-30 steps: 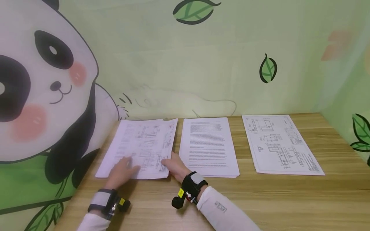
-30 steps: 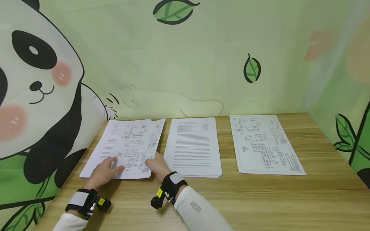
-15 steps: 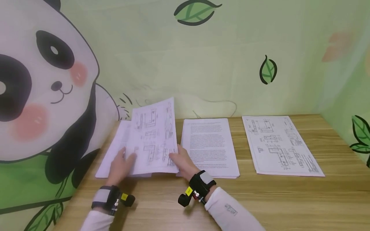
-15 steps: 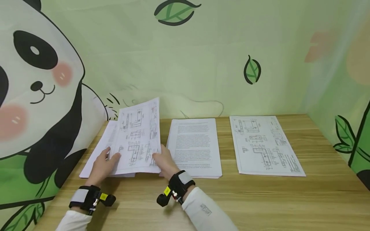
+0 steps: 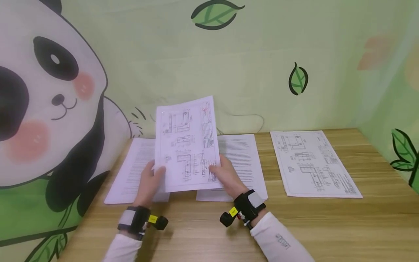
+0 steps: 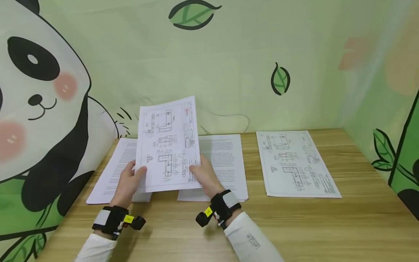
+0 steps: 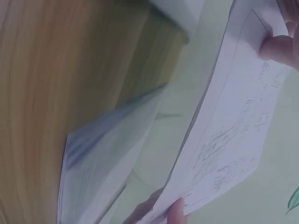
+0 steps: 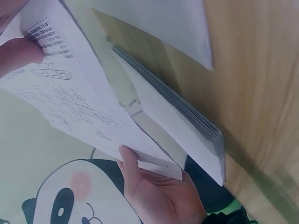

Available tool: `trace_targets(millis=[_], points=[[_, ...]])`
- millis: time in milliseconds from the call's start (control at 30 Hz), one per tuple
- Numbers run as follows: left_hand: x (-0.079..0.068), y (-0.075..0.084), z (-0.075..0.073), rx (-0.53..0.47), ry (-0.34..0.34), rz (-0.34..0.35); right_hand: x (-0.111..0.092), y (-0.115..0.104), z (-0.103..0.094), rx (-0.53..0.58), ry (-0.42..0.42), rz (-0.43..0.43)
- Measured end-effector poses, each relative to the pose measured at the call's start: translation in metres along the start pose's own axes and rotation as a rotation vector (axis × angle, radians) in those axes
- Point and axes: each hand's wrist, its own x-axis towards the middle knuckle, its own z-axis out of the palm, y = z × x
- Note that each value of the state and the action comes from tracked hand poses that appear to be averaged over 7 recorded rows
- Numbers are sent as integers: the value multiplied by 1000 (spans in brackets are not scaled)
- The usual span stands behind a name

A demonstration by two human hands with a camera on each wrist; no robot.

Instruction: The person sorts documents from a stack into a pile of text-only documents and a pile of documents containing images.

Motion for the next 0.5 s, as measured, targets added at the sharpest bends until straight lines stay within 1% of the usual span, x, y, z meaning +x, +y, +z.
trace_targets(millis=[167,233,333,400,500], points=[[-5,18,26,-77,-19,73,-5,-11,-24,-95,84,-15],[-7,26,36,-99,-35,123,-7,-15,-36,-122,120,-9],[-10,36,52,-136,-78,206,-12,-21,-53,-148,171,-5],[-11,42,62,-172,-124,258,-15,-24,-66,-148,189,-5],[-12,53,76,-191,-169,294,-23,-30,-85,-161,202,-21]])
